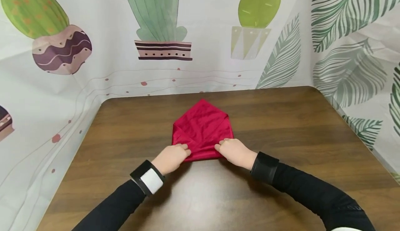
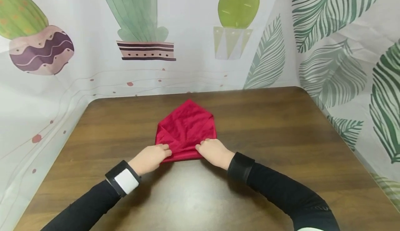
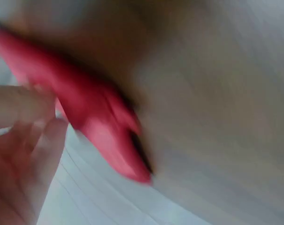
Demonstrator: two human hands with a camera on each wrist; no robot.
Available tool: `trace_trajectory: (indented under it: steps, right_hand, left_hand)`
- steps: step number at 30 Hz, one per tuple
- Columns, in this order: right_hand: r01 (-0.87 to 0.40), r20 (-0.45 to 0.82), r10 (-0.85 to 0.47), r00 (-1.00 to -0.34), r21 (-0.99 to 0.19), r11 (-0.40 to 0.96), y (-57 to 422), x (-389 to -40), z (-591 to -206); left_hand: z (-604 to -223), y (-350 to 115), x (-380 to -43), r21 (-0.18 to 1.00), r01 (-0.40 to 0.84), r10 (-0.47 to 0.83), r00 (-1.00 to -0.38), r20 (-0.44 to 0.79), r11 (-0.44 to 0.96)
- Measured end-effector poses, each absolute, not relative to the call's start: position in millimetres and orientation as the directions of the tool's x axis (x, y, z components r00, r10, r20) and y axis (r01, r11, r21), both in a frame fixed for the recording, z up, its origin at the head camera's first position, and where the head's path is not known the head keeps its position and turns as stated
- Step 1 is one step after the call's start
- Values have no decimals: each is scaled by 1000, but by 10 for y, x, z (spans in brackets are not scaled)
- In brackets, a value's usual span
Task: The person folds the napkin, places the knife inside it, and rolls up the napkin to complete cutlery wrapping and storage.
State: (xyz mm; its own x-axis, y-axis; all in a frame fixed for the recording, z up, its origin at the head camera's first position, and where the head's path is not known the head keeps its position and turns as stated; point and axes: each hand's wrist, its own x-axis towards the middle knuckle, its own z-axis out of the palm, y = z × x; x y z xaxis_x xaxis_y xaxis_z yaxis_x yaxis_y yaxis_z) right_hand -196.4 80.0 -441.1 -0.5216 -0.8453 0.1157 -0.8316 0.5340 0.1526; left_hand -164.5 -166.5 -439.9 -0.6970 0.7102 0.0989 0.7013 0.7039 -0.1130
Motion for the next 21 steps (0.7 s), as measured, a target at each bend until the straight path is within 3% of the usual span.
trace_trajectory:
  steps: [3, 9, 15, 21]
  right_hand:
    - [-817, 165, -870, -465, 297, 493, 792, -1871, -4458]
    - [-750, 227, -895, -384, 488, 446, 792, -1745, -4534]
    - [-747, 226, -887, -403, 478, 462, 725, -1784, -4522]
    - [-783, 178, -886, -429, 415, 463, 694, -1797, -4516]
  left_hand:
    - [-4409, -1581, -1578, -207, 703, 732, -666, 146, 681]
    - [-4427, -1562, -1619, -218, 702, 733, -668, 131, 678]
    - [-4425, -1604, -1712, -256, 726, 766, -632, 116, 638]
    - [-4394, -1603, -1719, -211, 772, 799, -593, 98, 599]
